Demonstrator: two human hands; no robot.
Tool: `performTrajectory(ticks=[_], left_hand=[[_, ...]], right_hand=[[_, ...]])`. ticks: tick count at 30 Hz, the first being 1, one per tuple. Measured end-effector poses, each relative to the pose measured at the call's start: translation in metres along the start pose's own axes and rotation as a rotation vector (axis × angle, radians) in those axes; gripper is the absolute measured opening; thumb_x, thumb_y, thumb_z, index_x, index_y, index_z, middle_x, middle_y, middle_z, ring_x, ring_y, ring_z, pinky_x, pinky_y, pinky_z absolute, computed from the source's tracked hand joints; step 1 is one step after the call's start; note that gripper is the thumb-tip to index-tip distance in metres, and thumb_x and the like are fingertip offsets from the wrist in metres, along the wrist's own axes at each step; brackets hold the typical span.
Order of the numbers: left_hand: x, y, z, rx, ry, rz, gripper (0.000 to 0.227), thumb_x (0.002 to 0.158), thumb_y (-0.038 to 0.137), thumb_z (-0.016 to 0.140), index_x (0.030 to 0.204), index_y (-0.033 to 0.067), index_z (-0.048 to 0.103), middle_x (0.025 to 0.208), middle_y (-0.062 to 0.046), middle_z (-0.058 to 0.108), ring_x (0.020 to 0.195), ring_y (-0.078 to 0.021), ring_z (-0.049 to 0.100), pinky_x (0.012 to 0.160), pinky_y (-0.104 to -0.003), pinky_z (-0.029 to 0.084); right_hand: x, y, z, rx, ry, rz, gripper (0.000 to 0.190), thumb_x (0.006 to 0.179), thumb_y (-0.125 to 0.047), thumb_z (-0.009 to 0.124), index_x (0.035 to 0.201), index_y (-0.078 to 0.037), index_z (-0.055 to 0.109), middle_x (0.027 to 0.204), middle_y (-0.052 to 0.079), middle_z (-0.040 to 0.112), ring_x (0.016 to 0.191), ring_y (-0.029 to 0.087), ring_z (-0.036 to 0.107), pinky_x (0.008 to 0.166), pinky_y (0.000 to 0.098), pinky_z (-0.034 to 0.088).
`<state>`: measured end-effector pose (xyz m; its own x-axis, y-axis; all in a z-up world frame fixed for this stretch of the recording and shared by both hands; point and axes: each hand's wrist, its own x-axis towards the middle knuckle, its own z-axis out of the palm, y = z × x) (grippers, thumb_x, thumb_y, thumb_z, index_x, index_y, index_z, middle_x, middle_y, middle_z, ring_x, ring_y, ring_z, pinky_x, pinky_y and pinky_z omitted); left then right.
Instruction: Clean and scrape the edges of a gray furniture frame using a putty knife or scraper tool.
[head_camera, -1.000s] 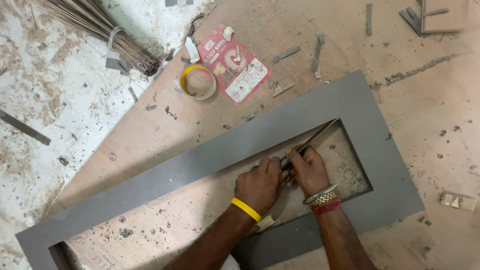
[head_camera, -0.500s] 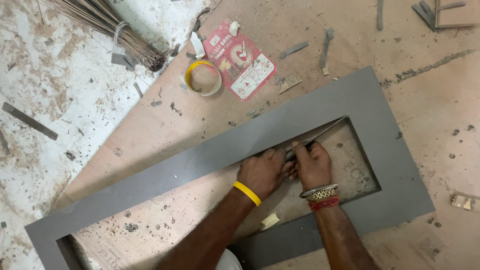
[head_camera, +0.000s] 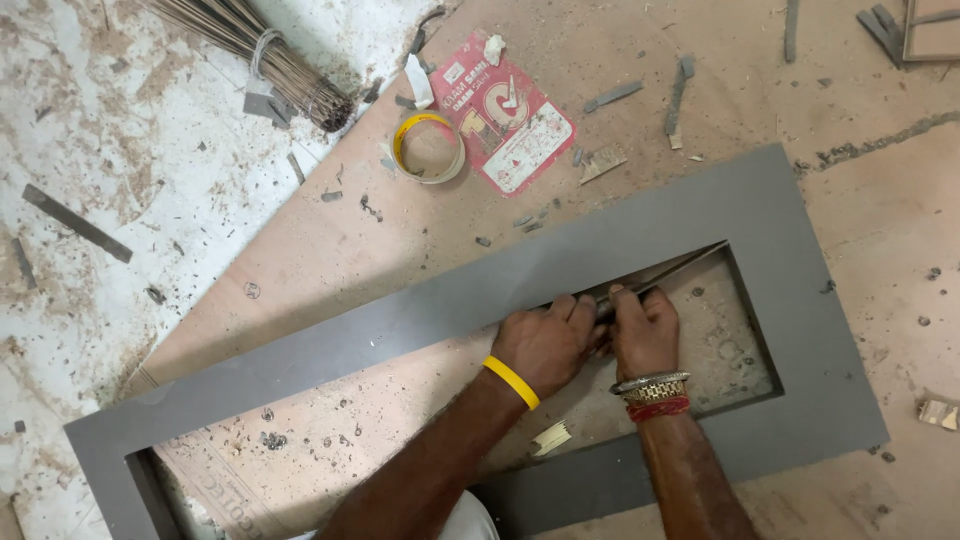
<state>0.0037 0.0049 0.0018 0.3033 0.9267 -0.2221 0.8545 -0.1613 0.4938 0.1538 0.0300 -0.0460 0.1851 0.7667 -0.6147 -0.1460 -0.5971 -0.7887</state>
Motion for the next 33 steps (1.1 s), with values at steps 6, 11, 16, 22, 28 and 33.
performTrajectory(ticks=[6, 11, 16, 22, 28, 33], left_hand=[[0.004, -0.005, 0.006, 0.023, 0.018, 0.053, 0.045, 0.101, 0.037, 0.055, 0.126, 0.0001, 0.060, 0.099, -0.017, 0.070, 0.069, -0.0317, 0.073, 0.060, -0.045, 0.059], [0.003, -0.004, -0.004, 0.028, -0.064, 0.031, 0.042, 0.104, 0.038, 0.053, 0.124, 0.0018, 0.060, 0.099, -0.016, 0.070, 0.068, -0.0317, 0.072, 0.060, -0.046, 0.059], [0.002, -0.006, -0.003, 0.041, -0.010, 0.060, 0.043, 0.102, 0.039, 0.055, 0.125, 0.0029, 0.059, 0.097, -0.015, 0.070, 0.068, -0.0308, 0.072, 0.057, -0.044, 0.058], [-0.008, -0.001, 0.010, 0.079, 0.192, 0.070, 0.042, 0.099, 0.036, 0.062, 0.123, 0.0027, 0.062, 0.101, -0.012, 0.069, 0.068, -0.0254, 0.073, 0.056, -0.038, 0.059], [-0.009, 0.016, 0.008, 0.136, 0.161, 0.014, 0.044, 0.097, 0.031, 0.063, 0.128, -0.0001, 0.061, 0.100, -0.013, 0.067, 0.065, -0.0225, 0.072, 0.048, -0.036, 0.057], [-0.006, 0.015, 0.005, 0.168, 0.113, 0.015, 0.045, 0.096, 0.031, 0.062, 0.130, 0.0017, 0.060, 0.100, -0.013, 0.067, 0.066, -0.0248, 0.072, 0.050, -0.039, 0.058]], right_hand=[[-0.006, -0.014, 0.009, 0.001, 0.033, -0.002, 0.027, 0.094, -0.015, 0.065, 0.072, -0.009, 0.050, 0.057, 0.004, 0.054, 0.039, 0.015, 0.049, 0.033, 0.0331, 0.040], [-0.004, -0.005, 0.007, -0.038, 0.061, -0.015, 0.035, 0.094, -0.016, 0.066, 0.068, -0.011, 0.044, 0.056, 0.006, 0.053, 0.038, 0.015, 0.051, 0.032, 0.0341, 0.042], [-0.004, -0.006, 0.006, 0.021, 0.056, -0.013, 0.034, 0.094, -0.016, 0.067, 0.068, -0.012, 0.045, 0.058, 0.004, 0.054, 0.039, 0.014, 0.048, 0.032, 0.0336, 0.040], [0.002, -0.003, -0.002, -0.096, -0.027, -0.017, 0.036, 0.095, -0.019, 0.069, 0.069, -0.009, 0.046, 0.055, 0.005, 0.053, 0.039, 0.013, 0.049, 0.033, 0.0327, 0.041], [-0.006, -0.022, -0.006, -0.070, -0.176, 0.017, 0.034, 0.095, -0.020, 0.065, 0.065, -0.006, 0.057, 0.053, 0.003, 0.056, 0.038, 0.013, 0.052, 0.035, 0.0309, 0.042], [0.004, 0.007, -0.009, -0.033, -0.074, -0.051, 0.028, 0.094, -0.019, 0.066, 0.071, -0.010, 0.054, 0.058, -0.002, 0.054, 0.044, 0.008, 0.046, 0.038, 0.0285, 0.038]])
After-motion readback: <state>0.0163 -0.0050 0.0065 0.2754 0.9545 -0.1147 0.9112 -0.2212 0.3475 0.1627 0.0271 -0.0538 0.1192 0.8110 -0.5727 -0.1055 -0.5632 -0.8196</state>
